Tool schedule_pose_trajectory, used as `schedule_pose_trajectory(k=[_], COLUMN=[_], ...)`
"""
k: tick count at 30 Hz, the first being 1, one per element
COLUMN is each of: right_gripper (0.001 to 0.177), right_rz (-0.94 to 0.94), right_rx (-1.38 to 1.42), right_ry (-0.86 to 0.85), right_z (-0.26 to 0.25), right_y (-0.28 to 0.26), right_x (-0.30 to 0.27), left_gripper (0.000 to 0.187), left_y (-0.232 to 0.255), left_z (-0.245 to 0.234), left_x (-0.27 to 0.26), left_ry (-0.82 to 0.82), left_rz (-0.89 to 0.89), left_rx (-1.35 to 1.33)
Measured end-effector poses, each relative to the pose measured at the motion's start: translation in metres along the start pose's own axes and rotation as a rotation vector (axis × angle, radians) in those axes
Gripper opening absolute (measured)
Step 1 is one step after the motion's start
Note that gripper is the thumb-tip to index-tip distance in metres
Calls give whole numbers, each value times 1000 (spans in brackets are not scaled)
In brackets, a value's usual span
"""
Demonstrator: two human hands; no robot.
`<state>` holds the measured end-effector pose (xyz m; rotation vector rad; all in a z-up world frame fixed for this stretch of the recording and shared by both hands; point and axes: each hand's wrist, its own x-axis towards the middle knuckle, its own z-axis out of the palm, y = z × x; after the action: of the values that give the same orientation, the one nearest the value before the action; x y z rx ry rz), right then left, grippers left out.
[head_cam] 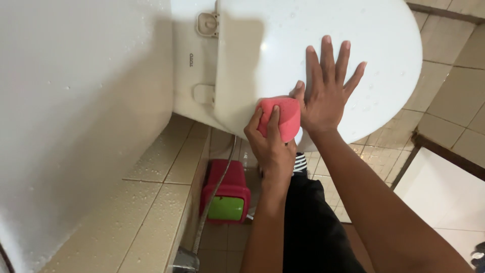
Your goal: Cleaning the exterior and lid of a toilet bowl using a sponge and a water sprayer.
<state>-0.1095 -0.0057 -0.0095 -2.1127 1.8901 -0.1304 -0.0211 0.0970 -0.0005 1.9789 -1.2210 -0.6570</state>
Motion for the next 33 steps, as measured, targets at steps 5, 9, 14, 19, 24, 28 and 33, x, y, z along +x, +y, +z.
schedule_pose_trajectory(k=[5,9,14,19,24,28,33], right_gripper=[61,59,59,64,65,63,71], right_rz=[2,-1,7,14,5,9,13], right_rx=[5,-9,-21,-18,-30,-50,-43], right_ry=[6,9,-6,-12,-4,-12,-36], right_z=[4,5,5,5,10,15,12], right_y=[3,3,3,2,8,10,11], right_x=[1,1,2,4,2,1,3], left_gripper=[81,77,72,70,75,78,82], left_y=[3,6,8,9,12,11,12], left_z=[4,5,13,19,21,24,27], left_x=[10,18,28,35,44,50,62], left_ry=[11,35,84,102,80,47,37], left_rz=[2,12,39,33,23,-7,27], left_rx=[2,6,6,26,24,21,-6])
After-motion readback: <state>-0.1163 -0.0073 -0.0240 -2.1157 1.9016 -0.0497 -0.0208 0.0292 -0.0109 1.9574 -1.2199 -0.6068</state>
